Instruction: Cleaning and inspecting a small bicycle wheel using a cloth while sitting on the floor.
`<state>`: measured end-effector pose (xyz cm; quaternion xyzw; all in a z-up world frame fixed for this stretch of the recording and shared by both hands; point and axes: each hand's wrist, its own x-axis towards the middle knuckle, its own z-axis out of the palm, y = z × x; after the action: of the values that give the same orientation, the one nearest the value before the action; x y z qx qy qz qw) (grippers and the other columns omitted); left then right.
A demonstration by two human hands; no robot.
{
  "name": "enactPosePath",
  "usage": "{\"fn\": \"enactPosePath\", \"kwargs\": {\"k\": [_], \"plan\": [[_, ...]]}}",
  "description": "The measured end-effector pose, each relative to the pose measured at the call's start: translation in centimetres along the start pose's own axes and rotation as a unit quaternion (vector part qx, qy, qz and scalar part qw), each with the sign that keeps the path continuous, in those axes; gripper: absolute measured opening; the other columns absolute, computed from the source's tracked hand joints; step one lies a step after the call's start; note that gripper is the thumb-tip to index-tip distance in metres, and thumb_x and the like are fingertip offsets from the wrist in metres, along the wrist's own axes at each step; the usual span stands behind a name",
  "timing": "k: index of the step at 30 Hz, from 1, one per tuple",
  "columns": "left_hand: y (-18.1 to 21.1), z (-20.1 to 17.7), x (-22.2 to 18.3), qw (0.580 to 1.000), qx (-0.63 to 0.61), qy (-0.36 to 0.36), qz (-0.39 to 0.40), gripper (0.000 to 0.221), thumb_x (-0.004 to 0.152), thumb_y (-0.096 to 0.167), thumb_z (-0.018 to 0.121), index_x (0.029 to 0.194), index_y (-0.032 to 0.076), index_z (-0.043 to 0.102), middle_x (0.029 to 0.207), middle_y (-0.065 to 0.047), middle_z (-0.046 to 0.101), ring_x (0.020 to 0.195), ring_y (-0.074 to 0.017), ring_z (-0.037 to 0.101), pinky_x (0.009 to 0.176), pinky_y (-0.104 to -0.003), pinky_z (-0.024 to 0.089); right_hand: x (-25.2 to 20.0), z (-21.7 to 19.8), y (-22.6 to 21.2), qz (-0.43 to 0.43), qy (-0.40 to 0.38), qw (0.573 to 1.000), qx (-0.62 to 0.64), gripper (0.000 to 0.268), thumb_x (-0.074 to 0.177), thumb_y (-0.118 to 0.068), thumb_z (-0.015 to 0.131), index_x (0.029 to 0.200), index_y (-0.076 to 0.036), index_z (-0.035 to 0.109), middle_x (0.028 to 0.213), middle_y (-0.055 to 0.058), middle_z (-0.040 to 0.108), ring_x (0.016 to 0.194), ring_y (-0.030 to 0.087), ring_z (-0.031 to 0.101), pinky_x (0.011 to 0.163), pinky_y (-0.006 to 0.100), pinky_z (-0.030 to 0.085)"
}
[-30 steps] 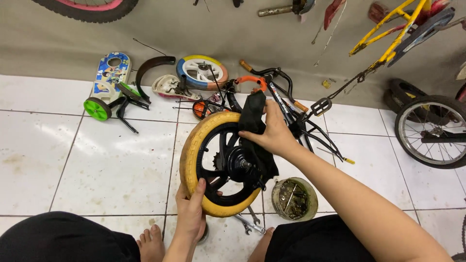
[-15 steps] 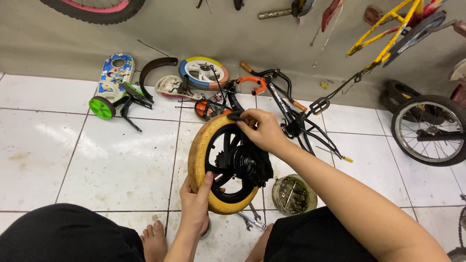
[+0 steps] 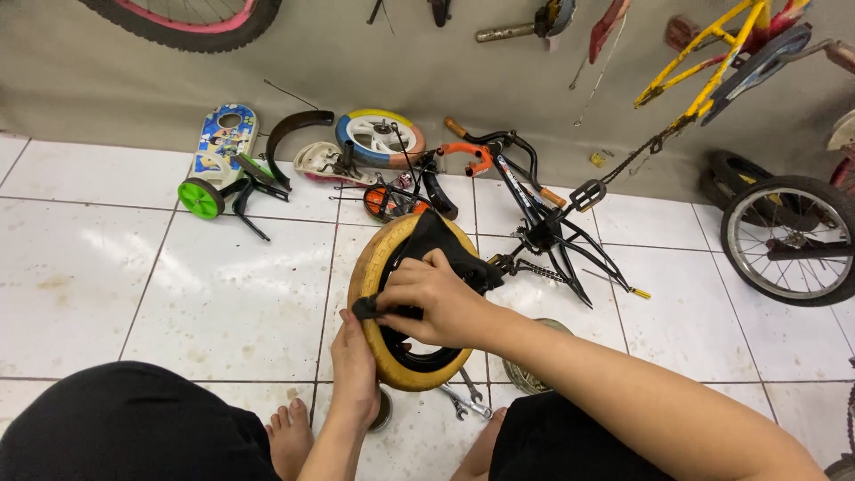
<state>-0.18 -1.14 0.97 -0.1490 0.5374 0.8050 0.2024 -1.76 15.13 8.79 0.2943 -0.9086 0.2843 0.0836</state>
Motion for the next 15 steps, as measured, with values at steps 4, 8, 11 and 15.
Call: {"fn": "enactPosePath", "kwargs": {"k": [4,8,11,15], "plan": [[-1.5,-0.6,1.0,1.000,0.003,0.000,0.027,0.062,0.105,0.047,0.035,0.112,-0.008,0.063,0.097,-0.017,0.066,0.083,-0.0189,0.059,0.072,-0.032,0.050,0.3,-0.3,-0.2,-0.020,0.031,0.998,-0.055,0.006,0.088,-0.017,0.074,0.090,-0.013,0.071,0.088,-0.003,0.065,0.082,0.018,0.049,0.084,0.037,0.029],[-1.4,-0.2,0.6,0.998,0.005,-0.032,0.060,0.037,0.095,0.024,0.063,0.111,-0.009,0.066,0.089,-0.016,0.067,0.071,-0.0198,0.059,0.062,-0.034,0.059,0.4,-1.3,2.2,0.043,0.131,0.985,-0.102,0.012,0.088,-0.012,0.073,0.099,-0.012,0.066,0.094,0.000,0.069,0.080,0.016,0.057,0.085,0.035,0.031],[-1.1,0.4,0.1,0.998,-0.022,-0.040,0.039,0.034,0.088,0.013,0.072,0.113,-0.010,0.067,0.094,-0.019,0.072,0.075,-0.0236,0.065,0.065,-0.036,0.061,0.0,-2.2,5.0,0.107,0.154,0.977,-0.098,0.012,0.090,-0.013,0.072,0.100,-0.011,0.067,0.090,-0.001,0.072,0.072,0.014,0.059,0.085,0.033,0.031],[-1.6,0.0,0.3,0.996,-0.052,-0.047,0.048,0.032,0.088,0.008,0.072,0.114,-0.009,0.066,0.096,-0.020,0.073,0.074,-0.0252,0.068,0.066,-0.036,0.060,-0.8,-2.3,7.9,0.197,0.167,0.966,-0.023,0.008,0.083,-0.004,0.072,0.090,-0.002,0.070,0.068,0.002,0.067,0.050,0.014,0.054,0.049,0.028,0.043]]}}
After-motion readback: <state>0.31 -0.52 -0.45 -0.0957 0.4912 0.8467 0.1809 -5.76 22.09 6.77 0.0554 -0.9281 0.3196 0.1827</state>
